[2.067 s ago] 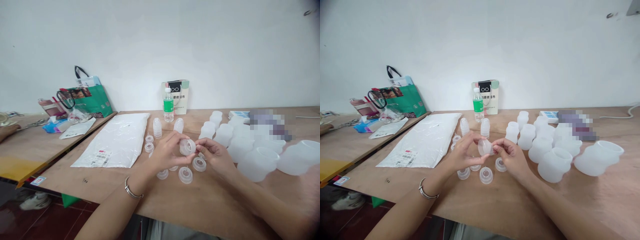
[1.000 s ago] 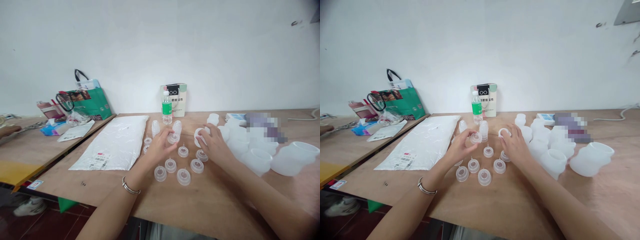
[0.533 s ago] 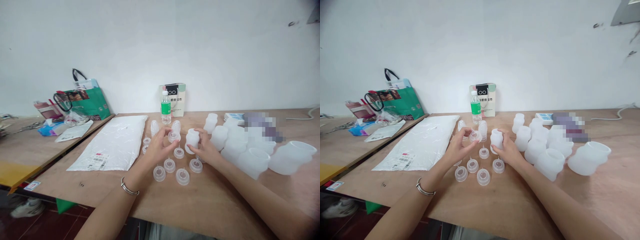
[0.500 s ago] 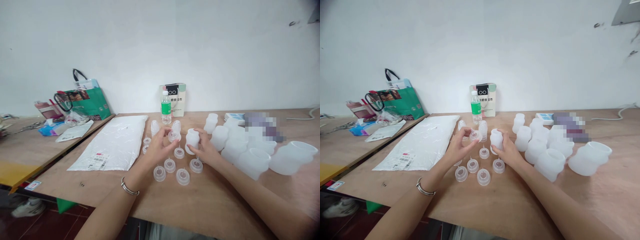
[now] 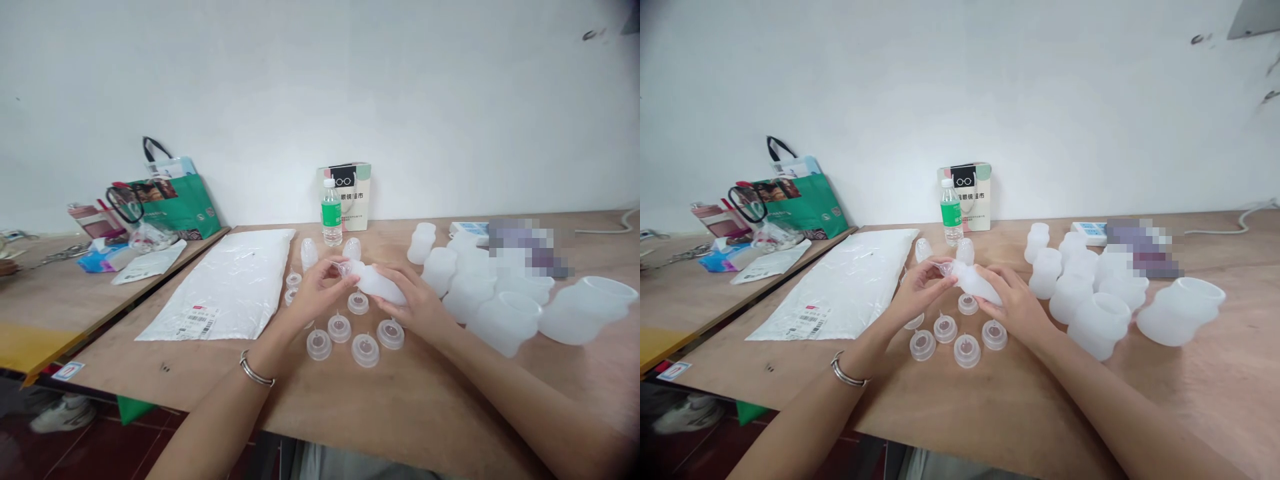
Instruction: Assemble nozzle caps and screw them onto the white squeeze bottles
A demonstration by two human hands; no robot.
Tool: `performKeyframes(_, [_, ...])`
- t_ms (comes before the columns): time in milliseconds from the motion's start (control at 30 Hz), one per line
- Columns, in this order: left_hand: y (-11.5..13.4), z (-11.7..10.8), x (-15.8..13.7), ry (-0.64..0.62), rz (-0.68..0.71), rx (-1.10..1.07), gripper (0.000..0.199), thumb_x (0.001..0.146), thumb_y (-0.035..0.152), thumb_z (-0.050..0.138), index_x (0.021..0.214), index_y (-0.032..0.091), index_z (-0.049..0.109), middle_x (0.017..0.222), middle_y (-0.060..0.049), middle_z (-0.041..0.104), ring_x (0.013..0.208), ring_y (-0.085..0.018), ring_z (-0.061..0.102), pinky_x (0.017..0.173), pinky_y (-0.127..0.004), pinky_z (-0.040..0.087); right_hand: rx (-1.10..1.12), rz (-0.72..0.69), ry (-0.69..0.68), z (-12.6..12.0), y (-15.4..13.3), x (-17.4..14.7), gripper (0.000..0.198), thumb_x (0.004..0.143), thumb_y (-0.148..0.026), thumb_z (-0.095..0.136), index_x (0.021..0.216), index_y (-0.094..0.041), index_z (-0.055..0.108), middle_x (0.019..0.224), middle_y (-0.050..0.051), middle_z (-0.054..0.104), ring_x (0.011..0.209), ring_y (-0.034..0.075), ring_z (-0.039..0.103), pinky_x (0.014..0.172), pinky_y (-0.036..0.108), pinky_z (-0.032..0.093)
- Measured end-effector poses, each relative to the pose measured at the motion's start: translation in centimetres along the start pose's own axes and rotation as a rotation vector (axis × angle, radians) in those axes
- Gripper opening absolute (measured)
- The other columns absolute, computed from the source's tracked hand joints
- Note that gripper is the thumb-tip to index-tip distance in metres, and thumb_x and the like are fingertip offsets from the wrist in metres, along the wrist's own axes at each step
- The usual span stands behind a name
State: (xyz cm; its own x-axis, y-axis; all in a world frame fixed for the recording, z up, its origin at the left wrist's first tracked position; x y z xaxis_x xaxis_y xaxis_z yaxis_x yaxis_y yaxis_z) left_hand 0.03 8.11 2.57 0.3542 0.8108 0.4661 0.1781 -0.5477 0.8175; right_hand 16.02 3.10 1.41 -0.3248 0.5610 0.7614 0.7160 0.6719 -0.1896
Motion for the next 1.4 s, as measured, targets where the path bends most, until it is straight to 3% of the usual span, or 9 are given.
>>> performKeyframes(100, [-0.2,-0.2,0.2,-0.034,-0.056,-0.079,0.033,0.074,0.036,0.065,0.099,0.015,0.059,0.094,-0.007,0.063,0.086,-0.017,0.058,0.082,-0.035,0.046,0.02,-0.016,0.008,-0.5,-0.3,0.0,0.051,0.082,-0.022,0.056,0.129,-0.028,0.038,0.113,0.008,0.056,0.103,0.024,0.056,0.084,0.038,0.05])
performKeyframes(267, [0.3,0.1,0.2,-0.193,-0.049,-0.208,0.039,0.072,0.027,0.068,0.108,0.018,0.056,0.102,-0.006,0.062,0.088,-0.015,0.058,0.084,-0.033,0.045,0.079,-0.013,-0.034,-0.7,-0.3,-0.2,0.055,0.081,-0.027,0.058,0.131,-0.028,0.035,0.121,0.007,0.055,0.109,0.025,0.054,0.09,0.041,0.048])
performKeyframes(467, [-0.4,0.1,0.3,-0.08,-0.152,-0.315,0.028,0.071,0.032,0.068,0.089,0.013,0.059,0.08,-0.003,0.064,0.071,-0.012,0.059,0.07,-0.028,0.047,0.027,-0.028,0.023,-0.8,-0.3,-0.2,0.053,0.081,-0.023,0.058,0.13,-0.026,0.038,0.119,0.008,0.056,0.107,0.024,0.055,0.09,0.039,0.048])
performKeyframes(667, [0.4,0.3,0.1,-0.243,-0.067,-0.309,0.038,0.071,0.021,0.068,0.107,0.018,0.058,0.108,-0.007,0.059,0.087,-0.014,0.057,0.082,-0.031,0.044,0.063,-0.006,-0.041,-0.9,-0.2,-0.1,0.053,0.081,-0.025,0.058,0.13,-0.026,0.038,0.122,0.007,0.055,0.111,0.023,0.053,0.092,0.038,0.047])
performKeyframes(800, [1.5,0.1,0.0,-0.273,0.023,-0.317,0.047,0.071,0.019,0.069,0.115,0.024,0.055,0.119,-0.006,0.054,0.101,-0.018,0.052,0.089,-0.034,0.041,0.093,0.014,-0.058,-0.9,-0.2,-0.1,0.052,0.082,-0.028,0.056,0.13,-0.025,0.037,0.125,0.007,0.054,0.115,0.024,0.051,0.096,0.041,0.044])
performKeyframes(900, [2.0,0.1,-0.2,-0.252,0.046,-0.361,0.057,0.068,0.018,0.071,0.12,0.027,0.05,0.117,-0.006,0.053,0.104,-0.019,0.051,0.089,-0.034,0.042,0.079,0.007,-0.024,-1.2,-0.4,0.0,0.051,0.082,-0.028,0.057,0.129,-0.025,0.039,0.123,0.007,0.055,0.112,0.024,0.053,0.094,0.041,0.045])
performKeyframes(1067, [1.3,-0.5,0.0,-0.115,0.018,-0.314,0.057,0.064,0.024,0.075,0.115,0.024,0.049,0.111,-0.006,0.05,0.091,-0.015,0.053,0.081,-0.03,0.044,0.086,-0.027,0.013,-1.5,-1.0,-0.1,0.054,0.08,-0.026,0.06,0.129,-0.026,0.038,0.121,0.008,0.057,0.109,0.025,0.055,0.091,0.04,0.047])
performKeyframes(1267, [0.5,-1.3,0.6,-0.014,-0.024,-0.154,0.05,0.069,0.028,0.07,0.113,0.022,0.047,0.104,-0.005,0.052,0.089,-0.014,0.052,0.078,-0.029,0.042,0.123,0.119,0.109,-2.0,-0.1,-0.3,0.054,0.079,-0.032,0.06,0.129,-0.027,0.04,0.123,0.007,0.055,0.108,0.027,0.055,0.091,0.044,0.046])
performKeyframes(1400, [0.9,-0.5,0.3,-0.058,-0.01,-0.202,0.049,0.072,0.035,0.066,0.115,0.022,0.046,0.103,-0.006,0.052,0.09,-0.015,0.052,0.076,-0.027,0.042,0.15,0.128,0.093,-1.8,-0.2,-0.2,0.052,0.08,-0.031,0.059,0.128,-0.027,0.04,0.123,0.007,0.056,0.108,0.026,0.055,0.092,0.043,0.046])
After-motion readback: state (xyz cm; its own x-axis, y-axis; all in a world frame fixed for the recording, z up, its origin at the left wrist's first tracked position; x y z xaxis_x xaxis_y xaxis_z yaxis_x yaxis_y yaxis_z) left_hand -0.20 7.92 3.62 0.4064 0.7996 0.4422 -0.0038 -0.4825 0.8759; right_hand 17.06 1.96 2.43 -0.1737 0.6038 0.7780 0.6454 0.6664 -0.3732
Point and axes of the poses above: each hand's wrist, its own x-axis towards the middle knuckle, its own z-axis out of the palm, y = z × x, the point moved 6 cm from there along x, towards the middle knuckle
